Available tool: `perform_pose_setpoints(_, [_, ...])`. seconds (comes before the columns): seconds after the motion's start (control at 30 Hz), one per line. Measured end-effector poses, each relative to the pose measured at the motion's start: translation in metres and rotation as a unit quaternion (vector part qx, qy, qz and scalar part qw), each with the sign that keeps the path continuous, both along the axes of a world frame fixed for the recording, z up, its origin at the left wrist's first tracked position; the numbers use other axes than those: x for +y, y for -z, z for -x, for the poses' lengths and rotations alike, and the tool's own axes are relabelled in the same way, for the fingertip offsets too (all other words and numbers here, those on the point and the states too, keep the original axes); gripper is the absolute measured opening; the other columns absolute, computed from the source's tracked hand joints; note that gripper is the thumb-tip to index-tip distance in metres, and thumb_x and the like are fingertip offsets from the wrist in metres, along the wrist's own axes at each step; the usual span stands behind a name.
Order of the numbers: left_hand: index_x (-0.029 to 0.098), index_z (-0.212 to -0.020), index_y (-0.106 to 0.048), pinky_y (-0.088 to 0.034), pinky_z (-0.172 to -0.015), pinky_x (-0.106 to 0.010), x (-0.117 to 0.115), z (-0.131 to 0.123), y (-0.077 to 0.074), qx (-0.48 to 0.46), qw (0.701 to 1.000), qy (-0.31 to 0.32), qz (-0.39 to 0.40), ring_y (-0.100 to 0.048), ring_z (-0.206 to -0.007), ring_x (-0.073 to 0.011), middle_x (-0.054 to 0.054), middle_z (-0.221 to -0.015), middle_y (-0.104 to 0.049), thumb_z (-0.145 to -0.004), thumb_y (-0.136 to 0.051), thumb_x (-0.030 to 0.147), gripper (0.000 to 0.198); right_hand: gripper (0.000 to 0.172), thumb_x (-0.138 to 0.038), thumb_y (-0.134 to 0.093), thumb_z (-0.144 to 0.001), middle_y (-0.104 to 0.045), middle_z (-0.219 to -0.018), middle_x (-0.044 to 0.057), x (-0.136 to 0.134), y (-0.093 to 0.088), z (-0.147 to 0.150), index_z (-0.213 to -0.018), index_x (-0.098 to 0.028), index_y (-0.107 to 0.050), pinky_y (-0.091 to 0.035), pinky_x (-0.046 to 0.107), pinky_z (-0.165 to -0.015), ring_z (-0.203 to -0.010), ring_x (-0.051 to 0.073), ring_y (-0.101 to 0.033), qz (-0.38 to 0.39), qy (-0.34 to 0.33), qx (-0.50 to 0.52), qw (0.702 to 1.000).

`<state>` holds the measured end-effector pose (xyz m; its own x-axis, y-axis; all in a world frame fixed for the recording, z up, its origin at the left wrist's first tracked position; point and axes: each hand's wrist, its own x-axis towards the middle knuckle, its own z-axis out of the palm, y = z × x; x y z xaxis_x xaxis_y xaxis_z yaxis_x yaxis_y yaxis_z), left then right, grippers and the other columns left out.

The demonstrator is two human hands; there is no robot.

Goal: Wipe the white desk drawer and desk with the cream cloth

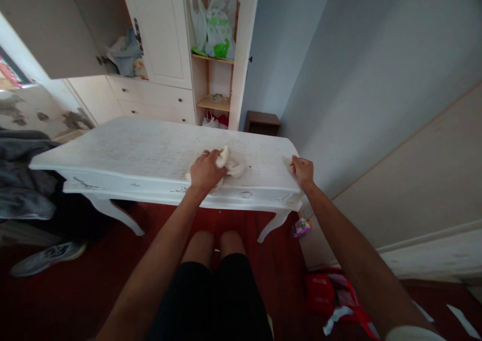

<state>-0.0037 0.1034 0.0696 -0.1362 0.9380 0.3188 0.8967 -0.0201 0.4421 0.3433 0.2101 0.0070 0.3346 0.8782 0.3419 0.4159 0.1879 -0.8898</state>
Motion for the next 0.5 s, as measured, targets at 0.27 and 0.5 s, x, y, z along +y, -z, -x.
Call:
perform_pose_setpoints(0.27, [0.024,-0.119,-0.064,-0.051,-0.096,-0.044,-0.121,0.039,0.091,-0.129,0.976,-0.130,-0.120,-0.063,-0.110,-0.0332,-0.011,-0.116,-0.067,-0.081,-0.068,0.043,0.043,0.040,-0.046,-0.063,-0.085,-0.048,-0.039,-0.003,0.000,0.000,0.001,-0.056,-0.018,-0.064,-0.036,0.024,-0.048,-0.039,0.010,-0.042,-0.016,0.006,0.003,1.000])
perform_pose_setpoints(0.5, [0.022,-0.112,-0.060,-0.049,-0.103,-0.046,-0.077,0.024,0.127,-0.207,0.962,-0.168,-0.058,-0.062,-0.119,-0.0347,-0.013,-0.120,-0.066,-0.080,-0.070,0.043,0.040,0.039,-0.041,-0.062,-0.087,-0.048,-0.039,-0.002,0.001,0.000,0.000,-0.056,-0.017,-0.064,-0.034,0.023,-0.046,-0.039,0.010,-0.042,-0.014,0.014,0.005,1.000])
